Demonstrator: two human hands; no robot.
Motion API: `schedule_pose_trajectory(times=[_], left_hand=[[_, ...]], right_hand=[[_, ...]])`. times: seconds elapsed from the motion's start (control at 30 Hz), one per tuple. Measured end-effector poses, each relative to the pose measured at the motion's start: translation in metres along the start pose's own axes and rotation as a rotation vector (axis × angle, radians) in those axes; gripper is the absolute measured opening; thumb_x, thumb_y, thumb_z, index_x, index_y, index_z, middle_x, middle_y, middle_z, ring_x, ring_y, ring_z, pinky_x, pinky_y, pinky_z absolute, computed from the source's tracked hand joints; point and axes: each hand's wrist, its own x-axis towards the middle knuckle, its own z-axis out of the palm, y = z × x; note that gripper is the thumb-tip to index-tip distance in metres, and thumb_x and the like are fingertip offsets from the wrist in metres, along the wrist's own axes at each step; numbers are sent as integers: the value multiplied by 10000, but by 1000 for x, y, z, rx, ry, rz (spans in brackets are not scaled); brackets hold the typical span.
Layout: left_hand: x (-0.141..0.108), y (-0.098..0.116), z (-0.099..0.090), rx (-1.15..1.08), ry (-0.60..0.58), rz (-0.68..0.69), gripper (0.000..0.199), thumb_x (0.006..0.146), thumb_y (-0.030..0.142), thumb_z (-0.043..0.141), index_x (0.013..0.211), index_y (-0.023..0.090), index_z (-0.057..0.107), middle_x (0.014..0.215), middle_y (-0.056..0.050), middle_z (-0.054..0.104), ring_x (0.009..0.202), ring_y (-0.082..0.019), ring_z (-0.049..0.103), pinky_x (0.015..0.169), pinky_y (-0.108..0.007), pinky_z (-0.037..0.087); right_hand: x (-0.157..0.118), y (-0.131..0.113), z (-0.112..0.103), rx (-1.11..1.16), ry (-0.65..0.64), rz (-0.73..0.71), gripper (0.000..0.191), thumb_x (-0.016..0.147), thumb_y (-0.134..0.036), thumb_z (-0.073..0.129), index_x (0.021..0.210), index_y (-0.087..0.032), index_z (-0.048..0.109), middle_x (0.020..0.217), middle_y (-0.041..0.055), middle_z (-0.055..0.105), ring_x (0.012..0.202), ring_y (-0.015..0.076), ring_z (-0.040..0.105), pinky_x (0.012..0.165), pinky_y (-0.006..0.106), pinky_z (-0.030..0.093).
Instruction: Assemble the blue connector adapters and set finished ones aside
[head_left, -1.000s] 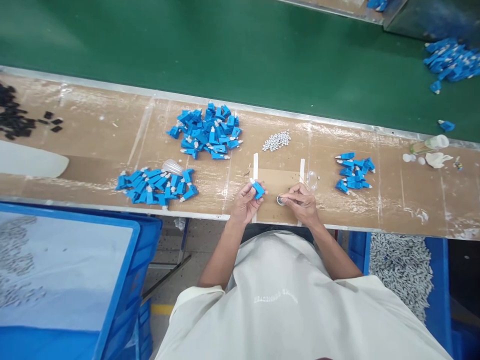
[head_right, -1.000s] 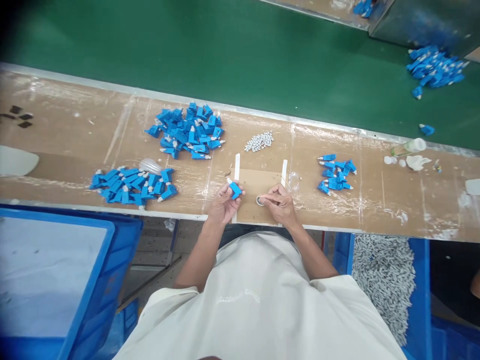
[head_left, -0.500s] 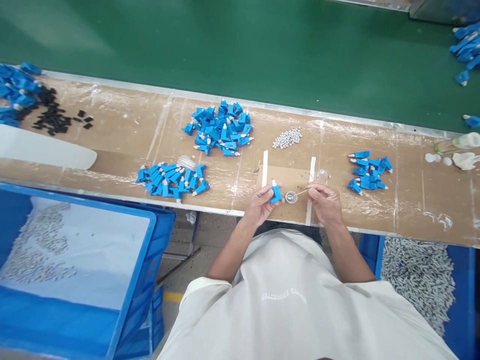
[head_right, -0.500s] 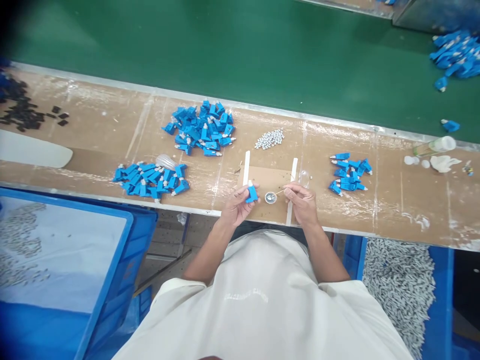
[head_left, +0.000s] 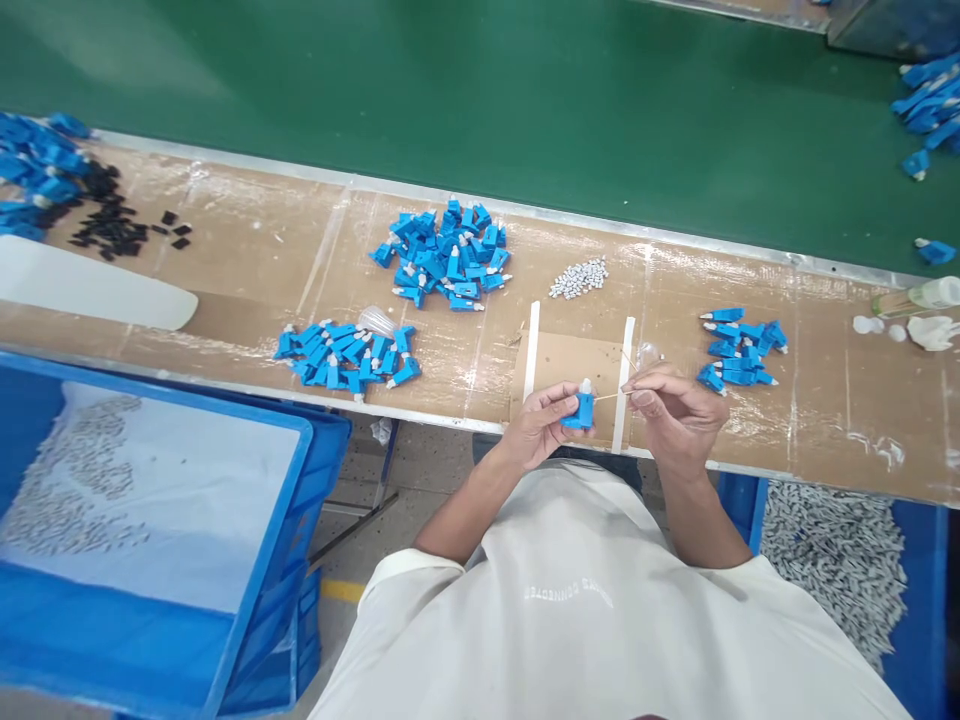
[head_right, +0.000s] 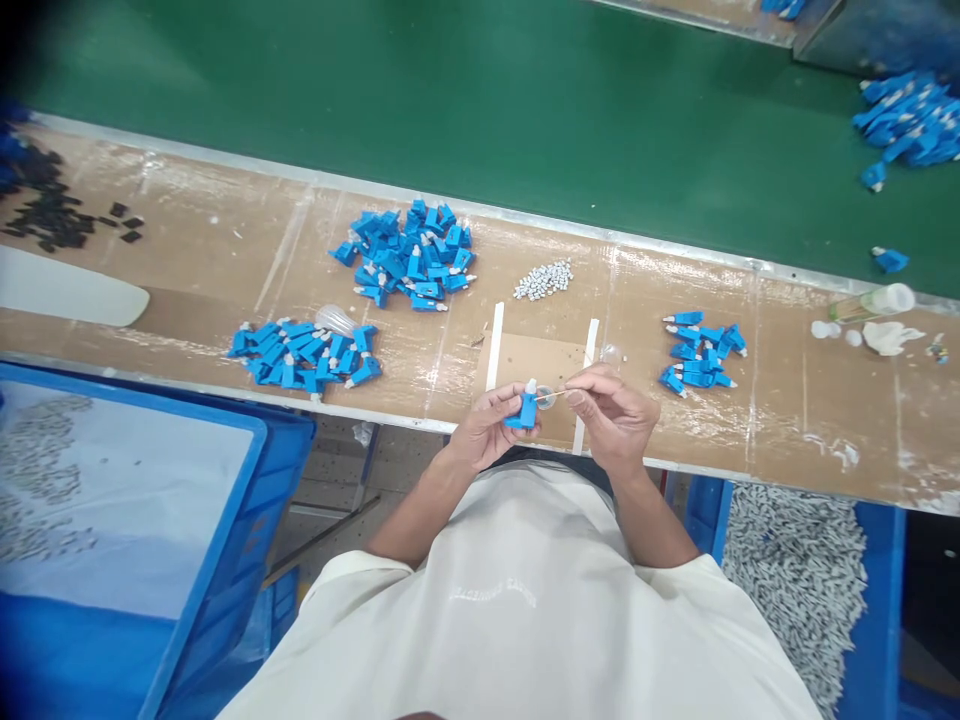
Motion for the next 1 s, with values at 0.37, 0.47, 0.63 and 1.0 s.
schedule_pose_trajectory(times=[0.37, 0.47, 0.63, 1.0], left_hand=[[0, 0, 0, -4, -13, -22, 487, 670, 435, 925, 934, 128, 656, 765, -15, 700, 628, -125, 688, 612, -223, 533], [0, 0, 1, -8, -17, -25, 482, 672, 433, 925, 930, 131, 652, 757, -10, 695, 626, -125, 687, 602, -220, 528], [0, 0, 2, -11, 0, -19, 474, 667, 429, 928, 909, 130, 651, 744, 1, 690, 594, -107, 669, 618, -226, 554], [1, 0, 1, -47, -27, -11, 406, 712, 391, 901, 923, 137, 665, 760, 4, 663, 632, -116, 663, 667, -265, 564]], right_hand=[[-3, -3, 2, -109, -4, -104, 122, 873, -352, 792, 805, -252, 775, 681, 4, 707, 623, 169, 617, 590, 324, 483], [-4, -2, 1, -152, -8, -108, 148, 881, -365, 779, 797, -244, 765, 668, 3, 694, 620, 169, 614, 585, 325, 483], [-5, -1, 1, -206, -34, -119, 130, 900, -334, 752, 811, -240, 760, 677, 7, 687, 633, 171, 614, 588, 328, 487], [-5, -1, 0, -294, -141, -234, 62, 910, -222, 724, 862, -251, 751, 707, 1, 694, 633, 173, 618, 602, 337, 495]])
